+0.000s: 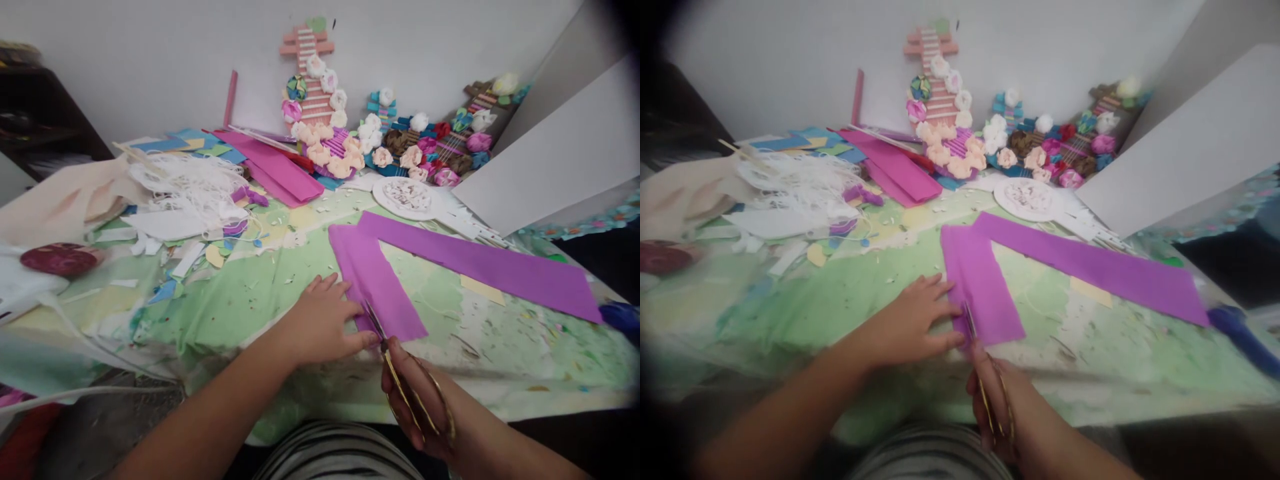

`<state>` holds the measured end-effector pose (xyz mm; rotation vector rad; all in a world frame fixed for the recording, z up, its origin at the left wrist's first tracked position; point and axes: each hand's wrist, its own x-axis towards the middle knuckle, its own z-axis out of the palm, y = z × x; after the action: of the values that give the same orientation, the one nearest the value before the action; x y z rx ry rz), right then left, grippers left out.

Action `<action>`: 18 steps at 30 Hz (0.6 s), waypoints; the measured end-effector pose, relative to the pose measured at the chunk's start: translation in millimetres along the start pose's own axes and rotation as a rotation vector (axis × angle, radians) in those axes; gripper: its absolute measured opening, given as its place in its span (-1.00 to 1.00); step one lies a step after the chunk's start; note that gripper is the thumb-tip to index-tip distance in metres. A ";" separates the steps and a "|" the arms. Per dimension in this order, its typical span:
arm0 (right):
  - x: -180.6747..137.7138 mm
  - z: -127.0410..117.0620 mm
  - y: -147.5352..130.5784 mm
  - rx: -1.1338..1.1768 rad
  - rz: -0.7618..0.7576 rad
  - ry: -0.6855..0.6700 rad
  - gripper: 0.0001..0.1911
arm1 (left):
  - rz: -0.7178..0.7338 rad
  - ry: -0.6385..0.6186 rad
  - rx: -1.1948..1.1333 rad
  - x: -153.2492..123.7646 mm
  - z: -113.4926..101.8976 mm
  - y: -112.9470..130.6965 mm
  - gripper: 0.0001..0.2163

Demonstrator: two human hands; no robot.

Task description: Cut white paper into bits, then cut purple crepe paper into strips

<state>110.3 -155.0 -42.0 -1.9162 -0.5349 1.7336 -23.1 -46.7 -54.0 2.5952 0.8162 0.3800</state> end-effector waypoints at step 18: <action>-8.5 -15.4 -39.5 -0.492 -0.005 -0.026 -0.53 | 0.018 0.081 0.026 -3.3 6.4 -3.0 -0.56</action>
<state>126.2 -130.1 -10.5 -2.2093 -1.0545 1.7397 -24.9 -48.2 -61.4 2.6279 0.8310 0.4856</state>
